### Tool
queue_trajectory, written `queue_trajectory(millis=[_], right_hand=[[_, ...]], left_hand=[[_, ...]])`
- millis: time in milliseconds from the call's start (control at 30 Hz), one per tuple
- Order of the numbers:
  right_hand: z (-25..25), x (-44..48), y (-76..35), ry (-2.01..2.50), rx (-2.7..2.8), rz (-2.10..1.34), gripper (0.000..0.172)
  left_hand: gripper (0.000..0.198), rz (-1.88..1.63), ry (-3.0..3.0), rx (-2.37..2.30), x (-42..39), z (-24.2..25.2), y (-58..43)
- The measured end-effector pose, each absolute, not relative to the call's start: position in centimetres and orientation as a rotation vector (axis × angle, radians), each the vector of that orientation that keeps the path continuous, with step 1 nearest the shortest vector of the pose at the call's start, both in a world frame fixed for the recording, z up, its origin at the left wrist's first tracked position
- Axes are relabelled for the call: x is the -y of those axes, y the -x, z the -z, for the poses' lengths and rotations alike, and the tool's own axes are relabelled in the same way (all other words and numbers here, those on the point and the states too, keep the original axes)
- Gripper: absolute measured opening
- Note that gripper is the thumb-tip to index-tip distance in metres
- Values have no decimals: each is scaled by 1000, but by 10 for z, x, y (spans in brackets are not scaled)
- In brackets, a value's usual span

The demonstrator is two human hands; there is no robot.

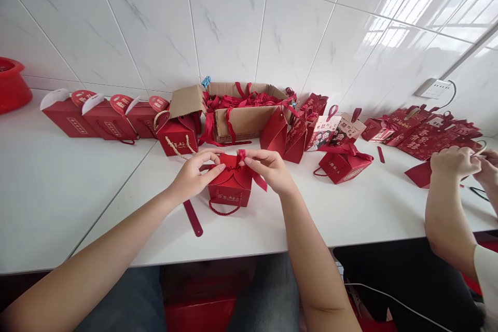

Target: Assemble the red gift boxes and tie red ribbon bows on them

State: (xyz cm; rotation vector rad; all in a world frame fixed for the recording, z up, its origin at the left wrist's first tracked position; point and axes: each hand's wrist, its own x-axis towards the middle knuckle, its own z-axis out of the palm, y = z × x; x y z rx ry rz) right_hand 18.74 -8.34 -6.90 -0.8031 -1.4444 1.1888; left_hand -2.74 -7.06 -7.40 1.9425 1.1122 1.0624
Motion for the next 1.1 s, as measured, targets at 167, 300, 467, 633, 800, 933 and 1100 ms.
queue_trajectory(millis=[167,300,467,633,800,933,1100], right_hand=[[71,82,-179,817,1439,-1122,19],[71,82,-175,853,1438,-1053,27],[69,82,-175,844,1455,-1038,24],[69,81,-180,827,1428,-1047,23],[67,80,-183,871,1387,-972,27],[62,82,-185,912,1347,-858,26],[61,83,-189,849,1446,-839,34]], left_hand=[[19,-1073,-1985,-1131,72,74,27],[17,-1139,-2081,-1120,74,73,27],[12,-1234,-2141,-1104,71,62,26],[25,-1035,-2096,-936,67,43,9],[14,-1085,-2031,-957,64,40,-9],[12,-1250,-1910,-1027,61,48,-7],[3,-1398,-1978,-1064,64,55,-4]])
